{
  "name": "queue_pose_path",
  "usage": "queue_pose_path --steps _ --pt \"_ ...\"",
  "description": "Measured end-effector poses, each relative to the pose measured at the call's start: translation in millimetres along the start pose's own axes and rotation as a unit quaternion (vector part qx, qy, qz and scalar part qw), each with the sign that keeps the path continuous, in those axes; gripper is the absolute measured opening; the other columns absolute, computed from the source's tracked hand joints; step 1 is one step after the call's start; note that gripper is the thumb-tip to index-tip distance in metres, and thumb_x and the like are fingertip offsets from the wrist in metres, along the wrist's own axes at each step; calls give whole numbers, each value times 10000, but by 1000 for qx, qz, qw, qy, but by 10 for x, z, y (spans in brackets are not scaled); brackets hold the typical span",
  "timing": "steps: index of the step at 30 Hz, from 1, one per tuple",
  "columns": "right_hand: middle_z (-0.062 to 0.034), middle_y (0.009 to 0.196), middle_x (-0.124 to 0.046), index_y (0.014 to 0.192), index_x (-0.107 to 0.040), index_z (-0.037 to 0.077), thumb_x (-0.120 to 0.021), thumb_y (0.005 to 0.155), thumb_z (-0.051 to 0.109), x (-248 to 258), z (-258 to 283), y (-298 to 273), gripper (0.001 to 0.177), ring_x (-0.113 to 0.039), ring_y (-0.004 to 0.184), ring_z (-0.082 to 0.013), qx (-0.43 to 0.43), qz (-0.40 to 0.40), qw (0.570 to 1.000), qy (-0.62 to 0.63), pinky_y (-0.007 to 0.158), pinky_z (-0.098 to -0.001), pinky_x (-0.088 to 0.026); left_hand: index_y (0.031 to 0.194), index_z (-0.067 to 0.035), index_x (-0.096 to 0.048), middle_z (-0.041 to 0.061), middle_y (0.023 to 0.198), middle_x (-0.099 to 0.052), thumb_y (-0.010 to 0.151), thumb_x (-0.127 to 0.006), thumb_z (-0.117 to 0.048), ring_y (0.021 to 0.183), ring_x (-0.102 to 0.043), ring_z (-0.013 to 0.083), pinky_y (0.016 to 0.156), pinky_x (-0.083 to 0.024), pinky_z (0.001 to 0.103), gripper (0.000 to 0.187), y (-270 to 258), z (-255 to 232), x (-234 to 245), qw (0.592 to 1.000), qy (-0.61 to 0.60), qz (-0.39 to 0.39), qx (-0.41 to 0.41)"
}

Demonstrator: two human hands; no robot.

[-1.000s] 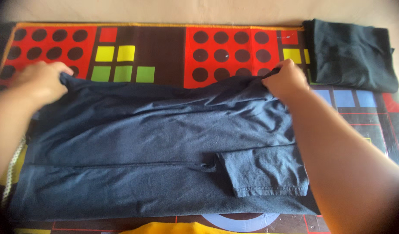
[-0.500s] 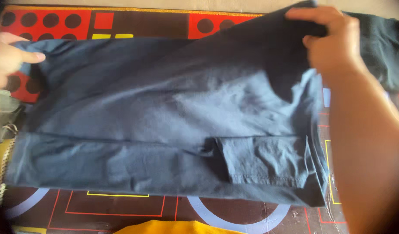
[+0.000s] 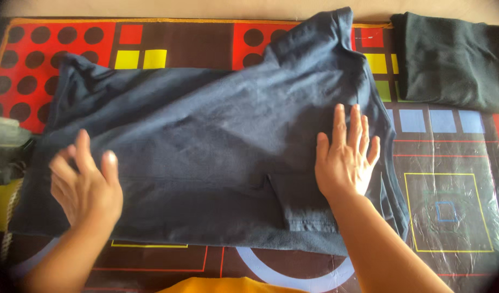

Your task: The person spreads a blue shirt on a table, smooths the fabric by hand, and uses an iron to press the torso and sleeves before folding a section of the garment.

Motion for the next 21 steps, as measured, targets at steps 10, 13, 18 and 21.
queue_pose_path --steps 10,13,18,21 --pt "-39 1332 -611 1059 -719 270 -623 708 116 208 -149 80 395 -428 1405 -297 -82 28 987 -132 1168 -591 -169 1184 -155 -655 125 1282 -589 1171 -585 -315 1307 -464 334 1131 -357 519 175 -70 438 -202 999 -1 -24 -43" --pt "-94 1220 -639 1104 -688 189 -656 957 180 -21 -252 873 151 -555 1228 -341 -113 -90 989 -8 982 -564 -404 1017 -153 -699 76 1052 -708 1116 -644 -208 1102 -608 293 955 -496 433 127 729 179 -342 981 -127 -42 -142" --pt "-19 998 -643 1186 -496 221 -643 921 263 -110 -44 1957 306 -696 813 -130 -337 -12 851 402 531 -279 -496 1105 -112 -724 106 1027 -711 950 -685 -248 948 -698 328 802 -544 450 210 1566 -948 -710 951 -261 113 -120" --pt "-17 842 -697 1111 -562 163 -745 938 340 -119 134 2032 308 -669 662 -97 -428 118 809 386 434 -225 -403 1119 -148 -758 149 1122 -677 964 -661 -390 1063 -637 375 873 -508 489 303 1567 -1594 -785 942 -203 194 -183"
Point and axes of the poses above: each hand's wrist, its own y-axis towards the middle knuckle, its own x-axis out of the back of the hand, z = x × y, the point moved 1 cm from there along y, towards the middle knuckle
